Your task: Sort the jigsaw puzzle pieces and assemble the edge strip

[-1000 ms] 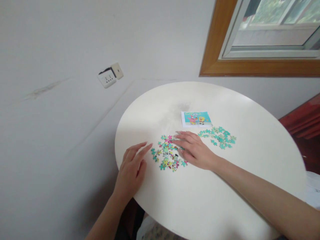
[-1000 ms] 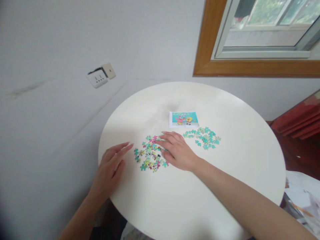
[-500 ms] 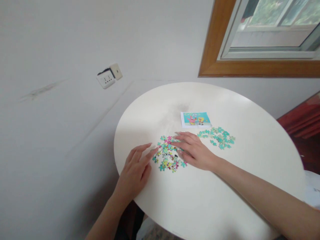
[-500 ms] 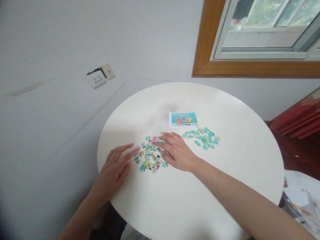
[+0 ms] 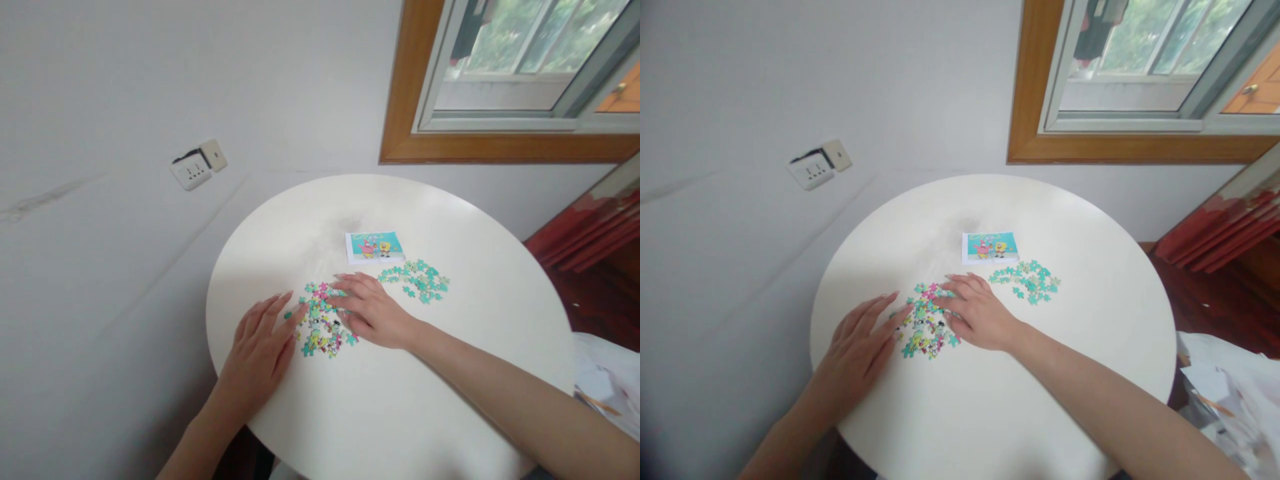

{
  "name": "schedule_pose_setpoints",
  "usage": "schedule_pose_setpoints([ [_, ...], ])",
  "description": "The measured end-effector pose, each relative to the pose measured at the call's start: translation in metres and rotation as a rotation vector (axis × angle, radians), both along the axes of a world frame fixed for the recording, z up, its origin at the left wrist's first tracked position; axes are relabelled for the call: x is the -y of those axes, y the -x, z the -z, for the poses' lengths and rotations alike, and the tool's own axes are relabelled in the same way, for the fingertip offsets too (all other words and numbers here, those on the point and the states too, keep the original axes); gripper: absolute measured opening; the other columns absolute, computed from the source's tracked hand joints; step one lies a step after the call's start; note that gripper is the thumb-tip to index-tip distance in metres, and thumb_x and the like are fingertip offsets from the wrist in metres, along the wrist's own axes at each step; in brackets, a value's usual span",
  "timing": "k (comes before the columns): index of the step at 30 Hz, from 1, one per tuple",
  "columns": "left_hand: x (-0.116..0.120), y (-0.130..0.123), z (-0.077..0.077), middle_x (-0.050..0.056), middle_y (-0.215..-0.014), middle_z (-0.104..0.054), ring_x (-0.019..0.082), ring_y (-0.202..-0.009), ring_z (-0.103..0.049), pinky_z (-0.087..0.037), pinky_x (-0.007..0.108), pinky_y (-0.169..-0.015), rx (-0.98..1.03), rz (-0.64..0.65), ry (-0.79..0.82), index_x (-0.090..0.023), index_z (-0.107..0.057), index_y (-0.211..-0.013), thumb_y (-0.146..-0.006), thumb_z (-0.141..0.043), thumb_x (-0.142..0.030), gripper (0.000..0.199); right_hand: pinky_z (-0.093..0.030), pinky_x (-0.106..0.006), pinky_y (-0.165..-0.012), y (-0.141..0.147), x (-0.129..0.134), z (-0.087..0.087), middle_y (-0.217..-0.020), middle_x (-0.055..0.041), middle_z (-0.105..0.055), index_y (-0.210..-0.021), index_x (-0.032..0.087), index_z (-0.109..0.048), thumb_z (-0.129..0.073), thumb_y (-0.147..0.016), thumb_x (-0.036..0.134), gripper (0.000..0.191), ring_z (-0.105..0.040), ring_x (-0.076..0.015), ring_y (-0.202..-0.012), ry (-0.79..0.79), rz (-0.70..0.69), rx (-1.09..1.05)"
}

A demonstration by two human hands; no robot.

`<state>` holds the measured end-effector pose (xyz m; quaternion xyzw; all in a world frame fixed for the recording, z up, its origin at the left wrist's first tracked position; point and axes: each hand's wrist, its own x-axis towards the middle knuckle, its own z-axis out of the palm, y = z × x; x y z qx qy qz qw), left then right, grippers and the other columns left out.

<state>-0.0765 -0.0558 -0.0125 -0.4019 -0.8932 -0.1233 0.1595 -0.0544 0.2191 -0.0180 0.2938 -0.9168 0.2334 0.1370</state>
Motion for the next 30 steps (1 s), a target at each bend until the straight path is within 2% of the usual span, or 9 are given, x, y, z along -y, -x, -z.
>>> schedule_pose_setpoints([
  [4,-0.01,0.012,-0.007,0.008,-0.133,-0.056,0.03,-0.121,-0.049,-0.041,0.051,-0.103,-0.055,-0.017,-0.012,-0.029,-0.06,-0.126,-0.095,-0.049,-0.023,0.034,-0.029,-0.052,-0.114,-0.001,0.0,-0.001,-0.138,-0.0084,-0.056,-0.131,0.028,-0.058,-0.05,-0.094,0.026,0.038,-0.037,-0.0258,-0.14,0.001,0.006,0.005],
  [8,-0.019,0.026,-0.008,0.008,-0.121,-0.062,0.027,-0.113,-0.054,-0.046,0.047,-0.099,-0.013,0.005,-0.019,-0.025,-0.066,-0.115,-0.095,-0.051,-0.025,0.025,-0.028,-0.053,-0.114,-0.002,0.0,-0.003,-0.138,-0.0074,-0.055,-0.134,0.029,-0.056,-0.05,-0.093,0.024,0.041,-0.035,-0.0259,-0.14,0.0,0.008,0.027],
  [13,-0.024,0.031,-0.003,0.008,-0.112,-0.062,0.025,-0.107,-0.056,-0.048,0.043,-0.095,0.061,0.019,-0.046,-0.023,-0.064,-0.117,-0.095,-0.051,-0.028,0.026,-0.027,-0.054,-0.114,-0.002,0.0,-0.002,-0.139,-0.0075,-0.055,-0.135,0.03,-0.055,-0.049,-0.094,0.024,0.042,-0.036,-0.0256,-0.14,0.001,-0.001,0.024],
  [19,-0.028,0.029,-0.003,0.009,-0.107,-0.062,0.026,-0.103,-0.056,-0.048,0.044,-0.092,0.07,0.007,-0.012,-0.021,-0.064,-0.109,-0.093,-0.057,-0.032,0.02,-0.027,-0.055,-0.114,-0.002,0.001,-0.001,-0.139,-0.0079,-0.055,-0.135,0.029,-0.055,-0.05,-0.093,0.024,0.042,-0.038,-0.0261,-0.139,0.007,-0.012,0.019],
  [30,-0.035,0.035,-0.006,0.006,-0.102,-0.059,0.025,-0.101,-0.052,-0.046,0.042,-0.091,0.204,0.075,-0.056,-0.02,-0.059,-0.095,-0.092,-0.056,-0.025,0.006,-0.027,-0.054,-0.114,-0.001,0.001,-0.001,-0.139,-0.0083,-0.055,-0.135,0.028,-0.055,-0.049,-0.095,0.026,0.041,-0.038,-0.0266,-0.139,0.006,-0.003,0.03],
])
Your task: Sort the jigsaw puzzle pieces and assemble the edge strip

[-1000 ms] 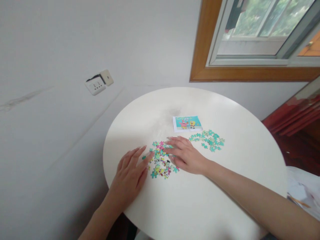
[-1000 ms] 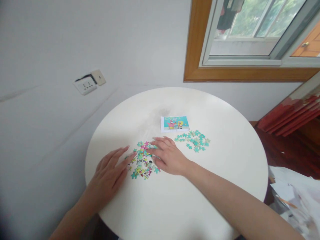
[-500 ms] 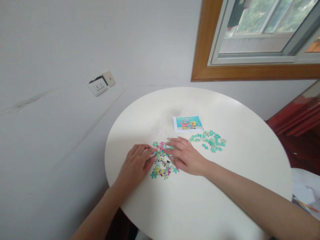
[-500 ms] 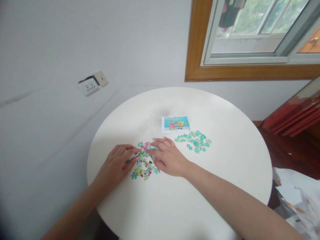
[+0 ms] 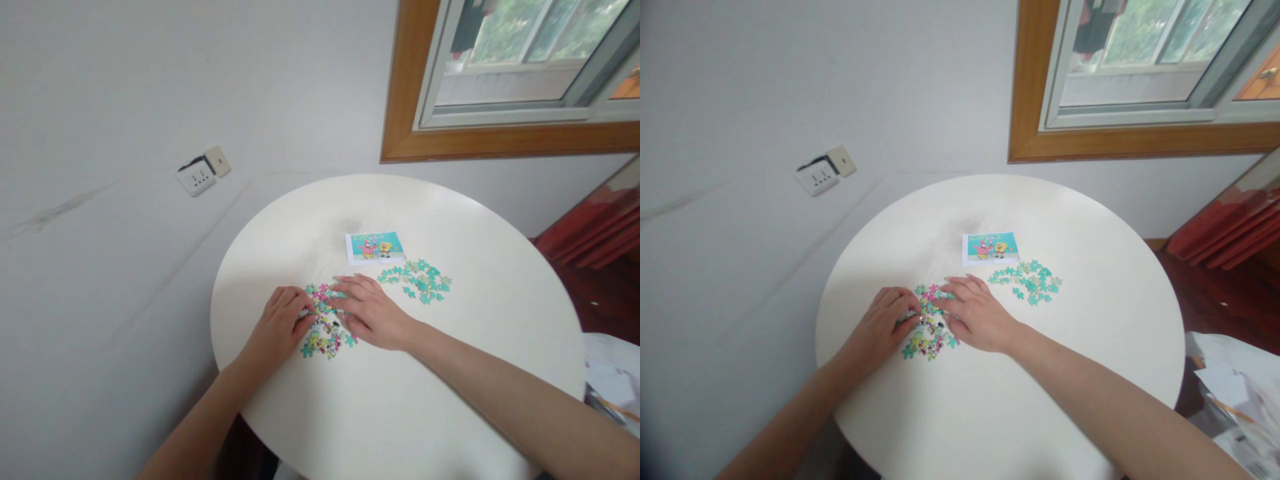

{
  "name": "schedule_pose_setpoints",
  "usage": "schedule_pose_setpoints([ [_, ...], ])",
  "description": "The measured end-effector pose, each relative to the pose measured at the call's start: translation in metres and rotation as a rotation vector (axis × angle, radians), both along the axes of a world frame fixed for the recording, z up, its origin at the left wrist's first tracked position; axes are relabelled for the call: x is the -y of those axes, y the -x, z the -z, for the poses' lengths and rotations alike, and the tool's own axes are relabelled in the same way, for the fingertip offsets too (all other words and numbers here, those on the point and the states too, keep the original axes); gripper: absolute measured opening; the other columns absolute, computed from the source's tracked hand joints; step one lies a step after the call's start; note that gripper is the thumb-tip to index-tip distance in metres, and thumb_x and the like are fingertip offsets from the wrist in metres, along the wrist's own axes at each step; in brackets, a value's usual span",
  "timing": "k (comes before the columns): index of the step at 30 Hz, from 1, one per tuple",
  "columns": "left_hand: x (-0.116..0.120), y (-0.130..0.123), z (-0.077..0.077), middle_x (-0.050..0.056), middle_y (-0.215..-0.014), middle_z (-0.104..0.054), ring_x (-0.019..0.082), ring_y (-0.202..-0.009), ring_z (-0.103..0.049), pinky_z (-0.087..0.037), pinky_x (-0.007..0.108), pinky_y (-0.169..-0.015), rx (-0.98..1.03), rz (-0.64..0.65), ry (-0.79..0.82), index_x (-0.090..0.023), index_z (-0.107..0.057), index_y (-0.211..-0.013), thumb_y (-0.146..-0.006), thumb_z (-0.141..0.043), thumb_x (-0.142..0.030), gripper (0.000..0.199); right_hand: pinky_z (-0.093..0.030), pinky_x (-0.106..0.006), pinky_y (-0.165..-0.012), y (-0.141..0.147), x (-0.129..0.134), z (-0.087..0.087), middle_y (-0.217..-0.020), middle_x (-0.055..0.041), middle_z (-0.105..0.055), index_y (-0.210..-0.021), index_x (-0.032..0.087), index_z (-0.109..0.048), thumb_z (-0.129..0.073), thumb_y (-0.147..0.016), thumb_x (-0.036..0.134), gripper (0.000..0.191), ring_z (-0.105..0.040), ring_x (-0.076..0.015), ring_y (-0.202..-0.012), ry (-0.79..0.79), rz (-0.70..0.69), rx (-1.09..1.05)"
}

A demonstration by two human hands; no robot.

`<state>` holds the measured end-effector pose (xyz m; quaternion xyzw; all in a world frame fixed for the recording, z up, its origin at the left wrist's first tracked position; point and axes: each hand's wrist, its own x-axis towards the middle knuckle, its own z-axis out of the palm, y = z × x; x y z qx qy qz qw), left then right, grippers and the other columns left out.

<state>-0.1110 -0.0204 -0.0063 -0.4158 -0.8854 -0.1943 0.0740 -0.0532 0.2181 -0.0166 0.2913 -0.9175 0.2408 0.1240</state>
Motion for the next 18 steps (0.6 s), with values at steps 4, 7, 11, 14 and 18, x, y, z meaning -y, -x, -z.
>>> schedule_pose_setpoints([
  [4,0.0025,0.0018,0.0022,0.007,-0.106,-0.06,0.026,-0.103,-0.052,-0.045,0.044,-0.093,-0.064,-0.022,-0.006,-0.02,-0.06,-0.106,-0.092,-0.059,-0.031,0.018,-0.027,-0.054,-0.114,-0.0002,0.0002,-0.0002,-0.138,-0.0085,-0.055,-0.135,0.028,-0.054,-0.049,-0.095,0.026,0.041,-0.038,-0.0267,-0.138,-0.002,-0.005,0.0],
  [7,0.0033,0.0023,0.0027,0.007,-0.106,-0.06,0.026,-0.103,-0.053,-0.045,0.043,-0.093,-0.088,-0.022,0.024,-0.021,-0.062,-0.108,-0.092,-0.06,-0.033,0.02,-0.027,-0.053,-0.114,-0.0004,0.0004,-0.001,-0.138,-0.0083,-0.056,-0.136,0.029,-0.054,-0.048,-0.095,0.026,0.041,-0.038,-0.0266,-0.139,-0.005,0.0,0.004],
  [11,0.0017,0.0021,0.0038,0.007,-0.105,-0.06,0.025,-0.102,-0.053,-0.046,0.042,-0.092,-0.093,0.002,0.024,-0.02,-0.062,-0.105,-0.093,-0.057,-0.032,0.017,-0.026,-0.053,-0.114,-0.0003,0.0002,-0.0014,-0.138,-0.0081,-0.056,-0.135,0.028,-0.054,-0.047,-0.096,0.027,0.04,-0.038,-0.026,-0.139,0.0,-0.003,0.0],
  [14,0.0004,0.0015,0.0054,0.008,-0.103,-0.061,0.026,-0.101,-0.053,-0.046,0.043,-0.091,-0.119,0.001,0.013,-0.018,-0.06,-0.103,-0.094,-0.057,-0.032,0.017,-0.026,-0.053,-0.114,0.0003,0.0016,-0.0011,-0.138,-0.0084,-0.056,-0.134,0.028,-0.055,-0.048,-0.096,0.027,0.039,-0.038,-0.0263,-0.138,0.004,0.0,-0.006],
  [18,0.0004,0.0014,0.0071,0.008,-0.101,-0.061,0.026,-0.099,-0.053,-0.045,0.043,-0.09,-0.123,0.006,0.003,-0.018,-0.059,-0.1,-0.093,-0.059,-0.031,0.015,-0.028,-0.051,-0.113,0.0036,0.0089,0.0008,-0.138,-0.0081,-0.056,-0.13,0.027,-0.059,-0.054,-0.094,0.029,0.037,-0.039,-0.0269,-0.137,0.004,0.003,0.011],
])
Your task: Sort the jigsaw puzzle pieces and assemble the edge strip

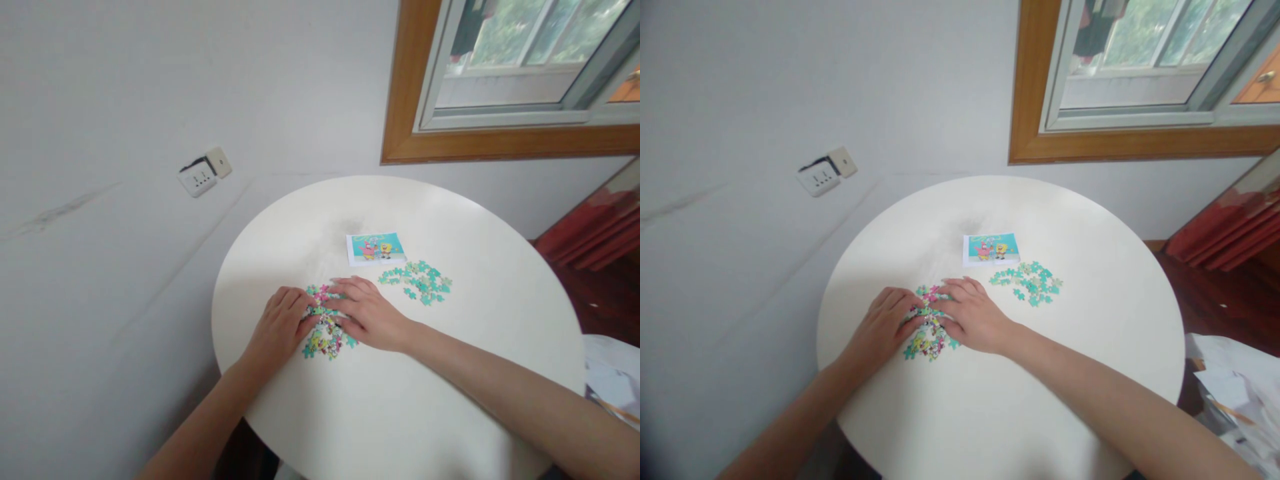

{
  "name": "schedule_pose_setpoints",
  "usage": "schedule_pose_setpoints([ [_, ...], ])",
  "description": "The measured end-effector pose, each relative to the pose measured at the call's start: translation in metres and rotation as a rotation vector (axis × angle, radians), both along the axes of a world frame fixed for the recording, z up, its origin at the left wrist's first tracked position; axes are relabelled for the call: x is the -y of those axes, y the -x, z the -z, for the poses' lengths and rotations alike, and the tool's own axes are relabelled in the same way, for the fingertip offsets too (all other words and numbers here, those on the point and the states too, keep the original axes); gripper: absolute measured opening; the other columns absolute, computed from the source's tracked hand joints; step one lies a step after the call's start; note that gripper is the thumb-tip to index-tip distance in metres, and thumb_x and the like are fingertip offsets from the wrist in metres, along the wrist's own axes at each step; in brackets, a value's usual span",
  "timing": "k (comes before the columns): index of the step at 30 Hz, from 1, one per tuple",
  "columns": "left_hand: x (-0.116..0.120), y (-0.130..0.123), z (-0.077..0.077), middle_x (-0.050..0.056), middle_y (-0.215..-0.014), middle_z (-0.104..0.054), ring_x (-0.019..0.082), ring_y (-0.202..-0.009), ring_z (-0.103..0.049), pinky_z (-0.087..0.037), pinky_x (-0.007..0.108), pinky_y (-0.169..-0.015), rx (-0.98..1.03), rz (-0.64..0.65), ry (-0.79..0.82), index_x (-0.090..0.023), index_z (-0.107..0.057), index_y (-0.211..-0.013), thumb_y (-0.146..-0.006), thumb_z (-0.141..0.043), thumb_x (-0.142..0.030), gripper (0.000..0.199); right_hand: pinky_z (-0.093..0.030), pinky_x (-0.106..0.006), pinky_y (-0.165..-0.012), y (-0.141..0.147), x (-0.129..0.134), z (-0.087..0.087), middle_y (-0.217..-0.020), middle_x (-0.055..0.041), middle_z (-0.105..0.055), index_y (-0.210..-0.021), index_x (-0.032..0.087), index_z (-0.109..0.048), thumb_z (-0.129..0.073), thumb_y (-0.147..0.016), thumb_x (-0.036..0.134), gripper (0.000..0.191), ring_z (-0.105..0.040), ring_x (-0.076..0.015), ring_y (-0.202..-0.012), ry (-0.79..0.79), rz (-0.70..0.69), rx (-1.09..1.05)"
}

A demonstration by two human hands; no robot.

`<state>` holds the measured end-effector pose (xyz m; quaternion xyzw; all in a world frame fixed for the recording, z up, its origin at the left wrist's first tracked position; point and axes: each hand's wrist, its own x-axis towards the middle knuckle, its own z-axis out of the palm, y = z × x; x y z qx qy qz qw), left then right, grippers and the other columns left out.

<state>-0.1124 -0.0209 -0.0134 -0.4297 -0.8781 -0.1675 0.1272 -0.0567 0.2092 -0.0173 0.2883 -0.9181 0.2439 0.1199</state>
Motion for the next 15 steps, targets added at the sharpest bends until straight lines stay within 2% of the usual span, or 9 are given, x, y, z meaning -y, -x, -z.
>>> schedule_pose_setpoints([
  [4,0.001,0.001,0.002,0.007,-0.098,-0.06,0.026,-0.097,-0.053,-0.045,0.041,-0.088,0.021,0.001,-0.029,-0.019,-0.057,-0.098,-0.092,-0.061,-0.031,0.014,-0.034,-0.046,-0.109,0.007,0.01,0.001,-0.133,-0.0078,-0.059,-0.123,0.025,-0.063,-0.06,-0.092,0.033,0.032,-0.045,-0.0258,-0.131,0.016,-0.02,0.014],
  [10,0.001,-0.002,0.0,0.006,-0.095,-0.058,0.025,-0.094,-0.052,-0.045,0.041,-0.086,0.005,-0.003,-0.056,-0.019,-0.054,-0.094,-0.094,-0.057,-0.026,0.008,-0.04,-0.042,-0.1,0.018,0.019,-0.005,-0.119,-0.0066,-0.064,-0.1,0.024,-0.072,-0.065,-0.088,0.034,0.017,-0.052,-0.0239,-0.117,0.11,0.033,0.013],
  [15,0.001,-0.003,-0.001,0.006,-0.093,-0.058,0.024,-0.092,-0.051,-0.044,0.04,-0.085,0.023,0.004,-0.078,-0.019,-0.053,-0.092,-0.094,-0.054,-0.025,0.006,-0.039,-0.044,-0.1,0.021,0.019,-0.003,-0.12,-0.0073,-0.063,-0.103,0.025,-0.072,-0.068,-0.086,0.033,0.019,-0.052,-0.0247,-0.118,0.123,0.019,0.04],
])
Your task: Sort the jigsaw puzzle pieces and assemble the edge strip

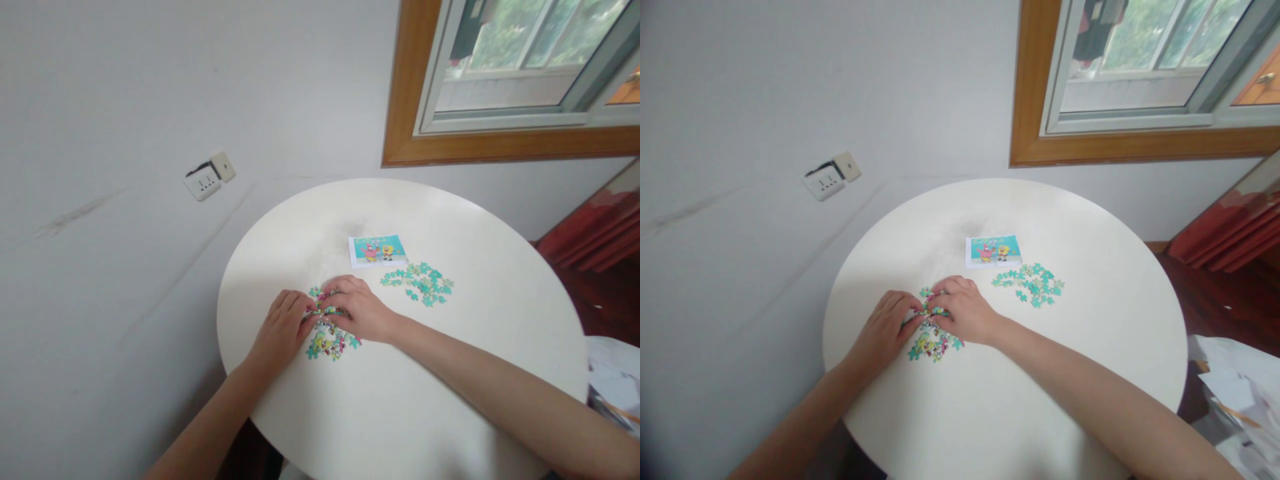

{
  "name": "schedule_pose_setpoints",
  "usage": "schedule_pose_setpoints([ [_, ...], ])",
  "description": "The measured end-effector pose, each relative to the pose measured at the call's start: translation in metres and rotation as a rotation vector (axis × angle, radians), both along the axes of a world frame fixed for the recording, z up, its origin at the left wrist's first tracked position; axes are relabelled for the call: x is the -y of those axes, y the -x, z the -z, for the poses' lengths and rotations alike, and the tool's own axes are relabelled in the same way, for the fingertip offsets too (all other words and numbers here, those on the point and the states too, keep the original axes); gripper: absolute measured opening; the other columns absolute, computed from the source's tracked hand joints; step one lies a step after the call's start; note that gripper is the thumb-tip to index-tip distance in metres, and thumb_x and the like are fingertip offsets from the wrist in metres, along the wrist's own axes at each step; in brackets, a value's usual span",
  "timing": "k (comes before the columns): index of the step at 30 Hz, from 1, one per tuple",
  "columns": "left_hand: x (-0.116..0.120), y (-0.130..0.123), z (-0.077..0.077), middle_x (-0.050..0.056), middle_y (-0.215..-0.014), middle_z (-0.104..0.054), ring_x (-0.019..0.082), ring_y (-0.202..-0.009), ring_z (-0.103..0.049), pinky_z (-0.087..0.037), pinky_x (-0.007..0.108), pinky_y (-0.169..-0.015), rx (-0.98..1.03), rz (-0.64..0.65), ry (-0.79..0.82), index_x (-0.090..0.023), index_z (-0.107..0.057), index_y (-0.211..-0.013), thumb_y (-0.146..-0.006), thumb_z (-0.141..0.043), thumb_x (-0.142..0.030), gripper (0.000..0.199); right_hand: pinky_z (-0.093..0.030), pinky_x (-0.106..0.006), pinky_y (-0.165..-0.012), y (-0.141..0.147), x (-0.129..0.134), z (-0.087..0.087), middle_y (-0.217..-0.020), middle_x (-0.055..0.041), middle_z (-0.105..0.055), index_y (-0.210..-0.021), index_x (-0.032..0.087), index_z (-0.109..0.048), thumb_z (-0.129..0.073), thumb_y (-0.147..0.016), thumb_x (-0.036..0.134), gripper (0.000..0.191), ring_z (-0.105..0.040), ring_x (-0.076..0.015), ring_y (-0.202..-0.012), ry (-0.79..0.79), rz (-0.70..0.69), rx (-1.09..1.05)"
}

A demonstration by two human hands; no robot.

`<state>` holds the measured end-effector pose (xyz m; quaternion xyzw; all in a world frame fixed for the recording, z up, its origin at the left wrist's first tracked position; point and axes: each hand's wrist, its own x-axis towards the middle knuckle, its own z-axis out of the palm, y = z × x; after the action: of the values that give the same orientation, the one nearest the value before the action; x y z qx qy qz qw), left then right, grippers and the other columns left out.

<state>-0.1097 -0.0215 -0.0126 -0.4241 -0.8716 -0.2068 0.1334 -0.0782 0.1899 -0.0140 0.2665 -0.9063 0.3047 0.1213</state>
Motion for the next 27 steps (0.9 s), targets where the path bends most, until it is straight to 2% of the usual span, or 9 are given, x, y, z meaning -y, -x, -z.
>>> schedule_pose_setpoints([
  [5,0.002,0.004,0.002,0.004,-0.088,-0.059,0.023,-0.087,-0.052,-0.044,0.037,-0.08,0.102,-0.003,-0.049,-0.02,-0.053,-0.086,-0.093,-0.054,-0.024,0.008,-0.038,-0.044,-0.102,0.006,0.002,0.002,-0.119,-0.0043,-0.065,-0.094,0.027,-0.075,-0.072,-0.082,0.023,0.013,-0.052,-0.0238,-0.119,0.043,-0.034,0.001],
  [10,0.0,0.002,-0.003,0.0,-0.077,-0.06,0.018,-0.073,-0.057,-0.046,0.03,-0.068,0.308,-0.051,-0.174,-0.021,-0.059,-0.081,-0.09,-0.056,-0.029,0.012,-0.041,-0.041,-0.098,0.007,0.001,-0.003,-0.114,-0.0023,-0.069,-0.09,0.028,-0.076,-0.072,-0.084,0.025,0.008,-0.058,-0.0208,-0.112,0.137,-0.083,-0.026],
  [13,-0.005,0.0,-0.012,0.0,-0.076,-0.063,0.016,-0.07,-0.059,-0.047,0.028,-0.065,0.387,-0.04,-0.21,-0.022,-0.063,-0.081,-0.092,-0.053,-0.034,0.019,-0.043,-0.039,-0.096,0.002,-0.011,-0.008,-0.11,-0.0013,-0.071,-0.09,0.028,-0.075,-0.069,-0.086,0.027,0.008,-0.061,-0.0184,-0.107,0.21,-0.104,-0.032],
  [15,-0.005,0.004,-0.017,0.001,-0.08,-0.066,0.018,-0.076,-0.061,-0.048,0.028,-0.07,0.337,-0.007,-0.194,-0.022,-0.067,-0.087,-0.094,-0.049,-0.035,0.023,-0.045,-0.038,-0.094,-0.002,-0.03,-0.011,-0.109,-0.0019,-0.071,-0.089,0.027,-0.075,-0.067,-0.087,0.026,0.008,-0.062,-0.0181,-0.105,0.234,-0.089,-0.048],
  [18,-0.001,0.019,-0.018,0.004,-0.085,-0.067,0.02,-0.082,-0.06,-0.048,0.033,-0.078,0.187,-0.055,-0.116,-0.021,-0.068,-0.105,-0.096,-0.045,-0.034,0.028,-0.045,-0.041,-0.094,-0.009,-0.077,-0.012,-0.108,-0.0041,-0.071,-0.088,0.026,-0.075,-0.061,-0.09,0.028,0.014,-0.062,-0.0206,-0.103,0.134,0.037,-0.084],
  [20,0.004,0.031,-0.015,0.005,-0.086,-0.067,0.022,-0.085,-0.059,-0.048,0.037,-0.082,0.093,-0.13,-0.037,-0.02,-0.068,-0.106,-0.096,-0.043,-0.033,0.03,-0.046,-0.042,-0.092,-0.014,-0.113,-0.011,-0.107,-0.0062,-0.071,-0.087,0.026,-0.076,-0.058,-0.091,0.028,0.018,-0.062,-0.0229,-0.103,0.028,0.168,-0.089],
  [22,0.007,0.041,-0.011,0.008,-0.09,-0.067,0.024,-0.089,-0.058,-0.046,0.041,-0.087,0.067,-0.151,-0.012,-0.018,-0.067,-0.103,-0.096,-0.044,-0.033,0.028,-0.046,-0.043,-0.091,-0.02,-0.144,-0.009,-0.106,-0.0071,-0.071,-0.087,0.026,-0.076,-0.056,-0.091,0.031,0.021,-0.063,-0.025,-0.101,-0.084,0.317,-0.095],
  [24,0.007,0.047,-0.007,0.008,-0.094,-0.066,0.026,-0.093,-0.057,-0.044,0.043,-0.09,0.054,-0.148,0.012,-0.019,-0.067,-0.1,-0.094,-0.05,-0.035,0.024,-0.046,-0.045,-0.089,-0.024,-0.165,-0.006,-0.11,-0.0083,-0.07,-0.091,0.026,-0.076,-0.055,-0.091,0.033,0.023,-0.061,-0.0278,-0.103,-0.186,0.45,-0.099],
  [27,0.001,0.049,-0.002,0.007,-0.095,-0.064,0.026,-0.095,-0.056,-0.044,0.042,-0.09,0.036,-0.12,0.049,-0.02,-0.065,-0.096,-0.09,-0.056,-0.037,0.02,-0.045,-0.046,-0.084,-0.028,-0.176,0.0,-0.115,-0.0092,-0.068,-0.092,0.026,-0.076,-0.055,-0.091,0.035,0.023,-0.056,-0.0314,-0.108,-0.283,0.552,-0.066],
])
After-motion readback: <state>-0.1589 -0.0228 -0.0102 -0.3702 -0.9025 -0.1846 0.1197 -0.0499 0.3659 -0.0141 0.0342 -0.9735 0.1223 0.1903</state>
